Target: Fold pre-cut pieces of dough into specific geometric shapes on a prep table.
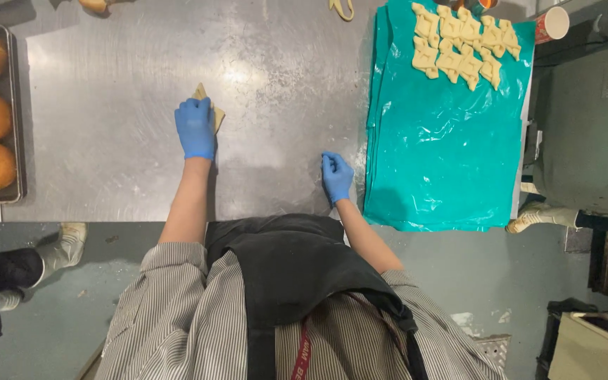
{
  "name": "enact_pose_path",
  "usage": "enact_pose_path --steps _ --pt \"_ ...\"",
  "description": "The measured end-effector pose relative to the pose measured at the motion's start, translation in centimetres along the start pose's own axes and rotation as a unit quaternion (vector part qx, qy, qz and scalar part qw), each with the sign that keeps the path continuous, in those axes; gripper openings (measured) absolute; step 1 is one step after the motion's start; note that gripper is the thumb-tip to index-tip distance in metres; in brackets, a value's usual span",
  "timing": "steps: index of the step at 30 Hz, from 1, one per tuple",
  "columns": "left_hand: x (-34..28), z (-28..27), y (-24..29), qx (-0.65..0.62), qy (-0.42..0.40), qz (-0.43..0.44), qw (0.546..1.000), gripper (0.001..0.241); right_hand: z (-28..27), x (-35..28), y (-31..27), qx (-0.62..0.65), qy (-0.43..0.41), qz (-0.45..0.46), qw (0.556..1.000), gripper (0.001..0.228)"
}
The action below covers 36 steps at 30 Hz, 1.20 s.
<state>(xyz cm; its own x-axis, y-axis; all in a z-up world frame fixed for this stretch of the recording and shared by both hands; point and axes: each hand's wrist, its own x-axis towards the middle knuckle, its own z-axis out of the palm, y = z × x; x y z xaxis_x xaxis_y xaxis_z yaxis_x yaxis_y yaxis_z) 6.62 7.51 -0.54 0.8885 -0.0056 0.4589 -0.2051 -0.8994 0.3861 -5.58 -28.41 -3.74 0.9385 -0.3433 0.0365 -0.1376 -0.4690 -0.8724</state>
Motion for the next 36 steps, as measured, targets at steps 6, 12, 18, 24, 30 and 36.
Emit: enact_pose_path --steps 6,12,18,24,30,36 --pt "-0.8 -2.4 3.5 -0.147 -0.075 0.065 0.984 0.019 0.5 0.3 0.9 0.052 -0.018 0.067 0.996 0.016" --pt "0.9 -4.0 10.2 -0.346 -0.283 -0.036 0.894 0.022 0.5 1.4 -2.9 0.163 -0.177 0.017 0.970 0.031" --pt "-2.7 4.7 14.5 -0.393 -0.212 -0.210 0.870 0.036 2.2 0.1 -2.3 0.510 -0.250 0.309 0.763 0.044" --pt "-8.1 6.6 16.4 -0.369 -0.159 -0.157 0.902 0.022 4.6 -1.0 4.4 0.356 -0.137 0.270 0.884 0.038" --pt "-7.1 5.7 17.1 -0.390 -0.164 -0.162 0.891 0.019 4.4 0.2 2.8 0.316 -0.133 0.229 0.911 0.036" --pt "-7.4 5.2 17.2 -0.406 -0.175 -0.187 0.877 0.019 2.5 0.7 -2.5 0.254 -0.139 0.248 0.924 0.032"
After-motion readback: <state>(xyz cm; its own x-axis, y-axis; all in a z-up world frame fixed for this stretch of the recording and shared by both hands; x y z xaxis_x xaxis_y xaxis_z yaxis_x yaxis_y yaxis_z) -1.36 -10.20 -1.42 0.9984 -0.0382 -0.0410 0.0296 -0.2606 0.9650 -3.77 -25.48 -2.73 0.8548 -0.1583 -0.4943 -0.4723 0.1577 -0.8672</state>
